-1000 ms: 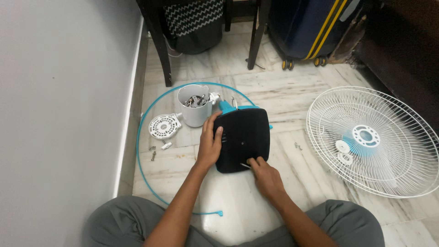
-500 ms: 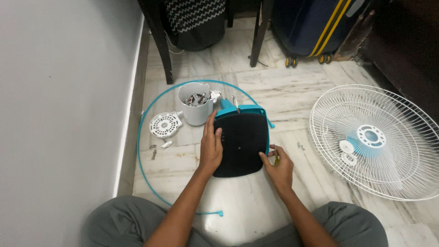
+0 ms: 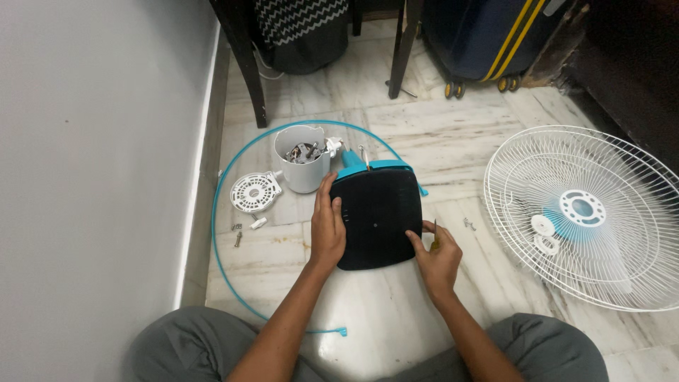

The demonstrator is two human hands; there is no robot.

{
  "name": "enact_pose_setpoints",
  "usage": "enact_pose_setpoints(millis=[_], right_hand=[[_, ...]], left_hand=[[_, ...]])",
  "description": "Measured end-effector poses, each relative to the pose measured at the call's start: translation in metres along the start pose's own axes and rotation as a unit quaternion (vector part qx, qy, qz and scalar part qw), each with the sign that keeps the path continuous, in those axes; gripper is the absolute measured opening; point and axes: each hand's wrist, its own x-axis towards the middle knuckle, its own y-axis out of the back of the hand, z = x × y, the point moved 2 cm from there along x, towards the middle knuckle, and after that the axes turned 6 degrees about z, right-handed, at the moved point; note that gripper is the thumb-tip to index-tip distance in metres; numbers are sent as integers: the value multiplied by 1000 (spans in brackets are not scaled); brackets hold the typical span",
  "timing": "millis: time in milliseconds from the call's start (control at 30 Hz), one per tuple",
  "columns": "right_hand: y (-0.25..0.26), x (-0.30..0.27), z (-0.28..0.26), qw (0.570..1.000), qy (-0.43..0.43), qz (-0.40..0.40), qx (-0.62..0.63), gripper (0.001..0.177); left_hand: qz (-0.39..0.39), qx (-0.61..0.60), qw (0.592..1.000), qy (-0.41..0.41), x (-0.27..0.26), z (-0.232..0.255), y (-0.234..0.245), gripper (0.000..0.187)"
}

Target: The person assembles a pedestal fan by attaching the black rear cover to the blue motor housing and securing it with screws. They then connect the motor assembly to the fan stand and tighten the joint.

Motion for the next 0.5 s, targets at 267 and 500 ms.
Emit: enact_pose_setpoints(millis=[267, 500], right_hand=[[0, 5, -9, 999, -21, 22, 37, 38], [-1, 7, -10, 997, -59, 19, 41, 38]], left_hand=[[19, -13, 999, 37, 4, 12, 1, 38], [43, -14, 999, 17, 5, 11, -1, 36]])
